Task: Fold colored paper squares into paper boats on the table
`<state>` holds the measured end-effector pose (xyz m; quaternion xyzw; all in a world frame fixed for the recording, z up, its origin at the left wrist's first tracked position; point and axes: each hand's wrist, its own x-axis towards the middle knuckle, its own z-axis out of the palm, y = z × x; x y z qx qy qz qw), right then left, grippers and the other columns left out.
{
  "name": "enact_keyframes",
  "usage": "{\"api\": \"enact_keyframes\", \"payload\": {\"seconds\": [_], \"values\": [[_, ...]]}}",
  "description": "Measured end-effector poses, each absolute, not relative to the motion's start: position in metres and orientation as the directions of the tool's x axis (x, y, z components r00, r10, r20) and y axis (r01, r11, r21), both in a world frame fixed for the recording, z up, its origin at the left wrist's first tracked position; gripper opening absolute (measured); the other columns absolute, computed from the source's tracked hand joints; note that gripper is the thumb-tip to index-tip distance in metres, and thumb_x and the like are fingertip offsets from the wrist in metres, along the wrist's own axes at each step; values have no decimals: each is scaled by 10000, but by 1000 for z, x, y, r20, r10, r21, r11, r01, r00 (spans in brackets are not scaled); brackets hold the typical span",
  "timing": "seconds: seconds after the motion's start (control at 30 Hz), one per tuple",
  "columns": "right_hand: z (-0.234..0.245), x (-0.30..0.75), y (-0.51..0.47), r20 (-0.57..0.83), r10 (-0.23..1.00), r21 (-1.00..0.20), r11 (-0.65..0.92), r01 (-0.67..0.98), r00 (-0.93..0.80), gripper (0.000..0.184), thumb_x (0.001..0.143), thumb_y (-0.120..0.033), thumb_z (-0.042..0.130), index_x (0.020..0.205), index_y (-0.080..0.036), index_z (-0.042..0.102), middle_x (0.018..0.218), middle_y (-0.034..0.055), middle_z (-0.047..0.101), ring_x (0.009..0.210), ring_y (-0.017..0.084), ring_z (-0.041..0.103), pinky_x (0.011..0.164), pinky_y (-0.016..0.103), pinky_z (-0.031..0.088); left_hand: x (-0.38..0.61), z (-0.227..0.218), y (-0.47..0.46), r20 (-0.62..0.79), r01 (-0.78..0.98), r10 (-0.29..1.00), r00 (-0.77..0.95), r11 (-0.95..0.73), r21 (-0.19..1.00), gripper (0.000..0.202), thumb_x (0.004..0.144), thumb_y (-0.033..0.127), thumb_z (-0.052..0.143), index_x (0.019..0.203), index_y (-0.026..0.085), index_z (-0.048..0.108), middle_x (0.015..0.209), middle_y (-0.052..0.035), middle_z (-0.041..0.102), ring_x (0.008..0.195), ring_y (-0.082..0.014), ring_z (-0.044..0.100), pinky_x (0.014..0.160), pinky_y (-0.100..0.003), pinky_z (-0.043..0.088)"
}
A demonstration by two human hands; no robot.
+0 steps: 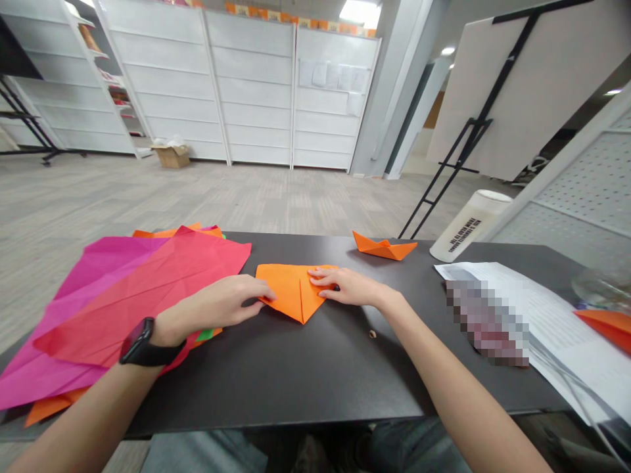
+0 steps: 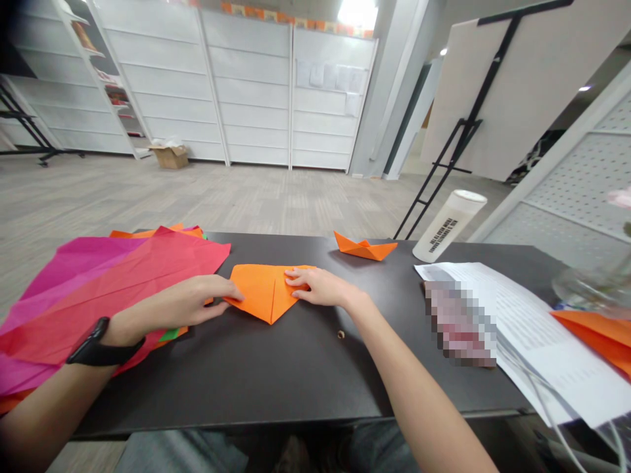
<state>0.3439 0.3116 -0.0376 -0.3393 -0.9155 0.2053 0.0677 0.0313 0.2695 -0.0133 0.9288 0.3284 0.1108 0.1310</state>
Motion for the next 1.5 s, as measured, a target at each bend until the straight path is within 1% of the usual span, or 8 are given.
{"api": "enact_keyframes", "payload": {"seconds": [0.2,0.33,0.43,0.6,0.77,1.1,1.3,1.5], "values": [[-32,339,306,37,607,-352,751,558,-794,283,906,-243,592,1146,-174,727,1401,131,572,1338,260,498,1112,403,404,44,-31,277,397,643,718,572,-693,326,370,936,294,564,1282,175,506,1101,-86,682,977,-214,659,869,-356,531],[-32,337,305,70,602,-341,764,548,-796,251,893,-257,616,1099,-199,748,1386,123,582,1261,267,564,1077,412,432,55,-42,281,510,640,634,581,-743,195,310,926,269,591,1214,169,537,1128,-109,615,1048,-238,600,917,-393,508],[-34,338,305,88,604,-356,762,541,-792,247,890,-264,626,1096,-206,748,1371,120,591,1251,267,568,1069,417,437,60,-46,282,442,570,555,704,-814,115,178,955,218,528,1111,195,612,1081,-84,639,1007,-225,610,889,-386,512],[-32,337,304,64,622,-352,746,565,-781,264,891,-277,629,1118,-197,739,1385,127,576,1261,268,559,1078,417,430,64,-51,279,303,484,505,808,-863,147,288,993,186,422,1131,204,674,1232,-74,678,1139,-214,622,988,-375,489],[-30,337,302,53,644,-344,729,592,-763,285,890,-283,627,1135,-183,734,1392,141,563,1256,280,561,1080,422,430,65,-53,274,144,513,546,825,-831,217,384,1014,346,407,1342,250,582,1457,-71,529,1330,-226,504,1117,-391,398],[-30,338,303,28,661,-374,703,605,-750,325,873,-317,652,1159,-182,726,1467,152,494,1369,313,450,1145,453,346,65,-44,268,65,480,535,842,-799,361,446,982,444,454,1390,282,534,1574,-113,334,1446,-300,318,1159,-501,317],[-33,339,302,10,746,-410,610,678,-665,590,803,-377,735,1346,-211,576,1505,158,441,1416,331,372,1147,516,312,69,-42,267,70,485,540,839,-800,352,450,970,455,483,1370,258,549,1566,-114,357,1451,-286,313,1167,-490,299],[-32,338,303,205,723,-332,685,648,-660,934,659,-373,850,1456,-181,403,1293,159,570,1185,309,546,1024,481,419,69,-43,267,88,471,527,845,-813,342,471,961,503,475,1358,261,549,1570,-99,357,1456,-273,305,1174,-469,282]]}}
